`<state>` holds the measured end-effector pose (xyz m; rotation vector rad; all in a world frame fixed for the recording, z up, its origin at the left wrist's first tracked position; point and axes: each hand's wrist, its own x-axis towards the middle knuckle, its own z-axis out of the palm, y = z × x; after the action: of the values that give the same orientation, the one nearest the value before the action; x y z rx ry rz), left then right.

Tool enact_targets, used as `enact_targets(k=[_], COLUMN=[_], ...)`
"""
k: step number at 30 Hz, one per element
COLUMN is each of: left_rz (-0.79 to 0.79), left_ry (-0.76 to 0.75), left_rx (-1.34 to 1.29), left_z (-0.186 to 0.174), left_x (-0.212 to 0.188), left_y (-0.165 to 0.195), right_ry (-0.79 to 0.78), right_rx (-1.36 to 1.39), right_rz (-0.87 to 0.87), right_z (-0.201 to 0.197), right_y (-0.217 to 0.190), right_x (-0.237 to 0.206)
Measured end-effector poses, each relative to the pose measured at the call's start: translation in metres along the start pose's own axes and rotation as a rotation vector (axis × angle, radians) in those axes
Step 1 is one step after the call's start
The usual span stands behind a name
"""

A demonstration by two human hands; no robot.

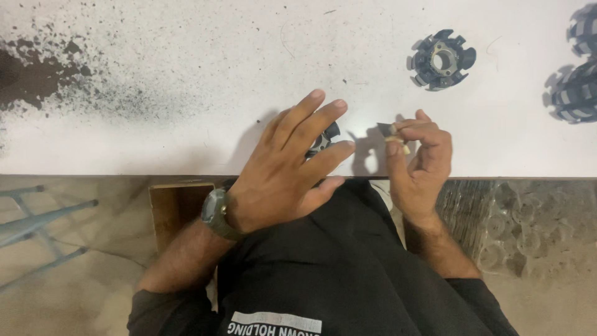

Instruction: The person sits at a white workbench and uses a small flat scraper to remove dark debris from small black plastic mechanical parts, working on one part at a time. They rotate each part while scraping, set finished parts aside on the table, and pick up the next part to continue.

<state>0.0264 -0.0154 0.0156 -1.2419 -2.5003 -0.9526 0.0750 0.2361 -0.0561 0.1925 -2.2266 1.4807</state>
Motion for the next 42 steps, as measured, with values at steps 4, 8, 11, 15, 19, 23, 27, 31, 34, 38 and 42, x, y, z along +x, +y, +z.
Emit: enact_targets(k=[4,8,11,15,19,23,27,31,34,38,42], left_rz=[-0.199,-0.321,-0.305,-0.322,-0.332,-0.328,-0.318,-0.34,-0.375,-0.394,-0.395], left_ry=[-0.032,-0.065,0.047,0.105,0.18,0.234,0.173,0.177,0.223,0.229,0.236], left_rx=[0.065,0.001,0.011,-0.015,-0.052,-0.052,-0.063,-0.096,-0.095,-0.038,-0.019], left_z=[0.018,0.029,0.033,0.038,0.045,0.047,0.046,0.05,0.055,0.062,0.065], left_x=[0.008,0.002,-0.005,-0.01,-0.012,-0.014,-0.013,-0.012,-0.012,-0.013,-0.012], left_y=[-0.013,-0.024,-0.023,-0.021,-0.02,-0.019,-0.018,-0.017,-0.017,-0.016,-0.016], right_ry=[-0.125,-0.176,-0.196,-0.214,-0.205,-0.213,-0.247,-0.293,-0.299,-0.297,-0.275], right_rx=[-0.076,-0.167,-0.282,-0.37,-0.379,-0.412,-0.423,-0.364,-0.35,-0.347,-0.318], right_rz=[-0.047,-0.084,-0.136,-0.2,-0.242,-0.249,-0.228,-0.186,-0.181,-0.178,-0.187], right_z=[0.022,0.036,0.041,0.042,0.042,0.042,0.039,0.037,0.037,0.037,0.037], right_y=[-0.015,-0.024,-0.027,-0.028,-0.028,-0.031,-0.036,-0.039,-0.039,-0.038,-0.036], right_x=[0.004,0.006,0.006,0.006,0.007,0.01,0.016,0.022,0.023,0.02,0.017])
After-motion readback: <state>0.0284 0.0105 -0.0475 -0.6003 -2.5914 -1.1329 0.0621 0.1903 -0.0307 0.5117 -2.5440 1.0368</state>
